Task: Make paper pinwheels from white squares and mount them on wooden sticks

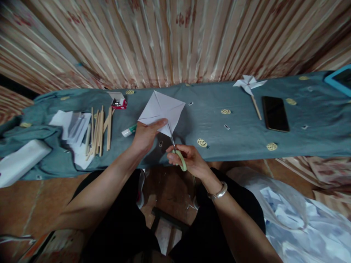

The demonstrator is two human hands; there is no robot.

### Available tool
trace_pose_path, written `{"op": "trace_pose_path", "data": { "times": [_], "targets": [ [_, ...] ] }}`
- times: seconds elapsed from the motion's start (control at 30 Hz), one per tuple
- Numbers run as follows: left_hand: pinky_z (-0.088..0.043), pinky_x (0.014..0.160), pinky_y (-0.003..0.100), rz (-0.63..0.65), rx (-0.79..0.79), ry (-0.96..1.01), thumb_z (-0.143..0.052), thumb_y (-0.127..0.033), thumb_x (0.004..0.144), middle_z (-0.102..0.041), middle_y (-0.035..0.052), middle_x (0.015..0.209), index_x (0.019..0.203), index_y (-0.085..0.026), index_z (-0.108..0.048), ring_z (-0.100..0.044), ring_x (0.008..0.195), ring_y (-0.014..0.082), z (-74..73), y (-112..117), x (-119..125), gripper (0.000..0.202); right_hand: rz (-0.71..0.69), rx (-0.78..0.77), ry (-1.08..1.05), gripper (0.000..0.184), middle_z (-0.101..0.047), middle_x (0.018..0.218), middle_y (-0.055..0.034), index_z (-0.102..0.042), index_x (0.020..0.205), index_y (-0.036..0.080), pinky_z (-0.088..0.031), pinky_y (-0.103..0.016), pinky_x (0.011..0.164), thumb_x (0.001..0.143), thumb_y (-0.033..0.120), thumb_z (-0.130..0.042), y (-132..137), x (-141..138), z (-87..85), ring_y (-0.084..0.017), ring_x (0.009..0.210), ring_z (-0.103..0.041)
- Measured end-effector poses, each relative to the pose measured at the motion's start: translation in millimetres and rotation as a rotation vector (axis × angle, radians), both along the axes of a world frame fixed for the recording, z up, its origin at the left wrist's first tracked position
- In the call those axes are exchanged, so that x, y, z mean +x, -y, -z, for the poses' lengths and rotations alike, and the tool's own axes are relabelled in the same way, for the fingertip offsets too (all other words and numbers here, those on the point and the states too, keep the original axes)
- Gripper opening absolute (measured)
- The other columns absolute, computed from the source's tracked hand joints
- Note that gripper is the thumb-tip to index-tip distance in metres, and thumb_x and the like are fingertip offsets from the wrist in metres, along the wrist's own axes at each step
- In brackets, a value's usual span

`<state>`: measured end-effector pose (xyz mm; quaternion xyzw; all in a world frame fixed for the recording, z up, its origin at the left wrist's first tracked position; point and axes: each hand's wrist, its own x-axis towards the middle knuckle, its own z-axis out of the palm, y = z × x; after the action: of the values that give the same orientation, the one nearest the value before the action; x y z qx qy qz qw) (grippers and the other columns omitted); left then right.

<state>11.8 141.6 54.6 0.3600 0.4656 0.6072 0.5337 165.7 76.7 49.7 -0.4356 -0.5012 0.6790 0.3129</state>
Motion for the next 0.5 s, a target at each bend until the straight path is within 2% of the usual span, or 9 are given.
{"op": "trace_pose_path", "data": {
  "times": [0.5],
  "targets": [
    [-0.055,0.078,0.037,0.011,0.008,-0.002,-0.08,-0.024,0.059,-0.075,0.002,0.081,0.066,-0.024,-0.067,-0.069,0.08,0.0224,-0.1,1.9,0.5,0.014,0.002,0.04,0.034,0.052,-0.063,0.066,-0.0006,-0.068,0.087,0.016,-0.05,-0.024,0.057,0.068,0.064,-0.074,-0.2,-0.8,-0.8,-0.011,0.059,-0.058]
  ]
}}
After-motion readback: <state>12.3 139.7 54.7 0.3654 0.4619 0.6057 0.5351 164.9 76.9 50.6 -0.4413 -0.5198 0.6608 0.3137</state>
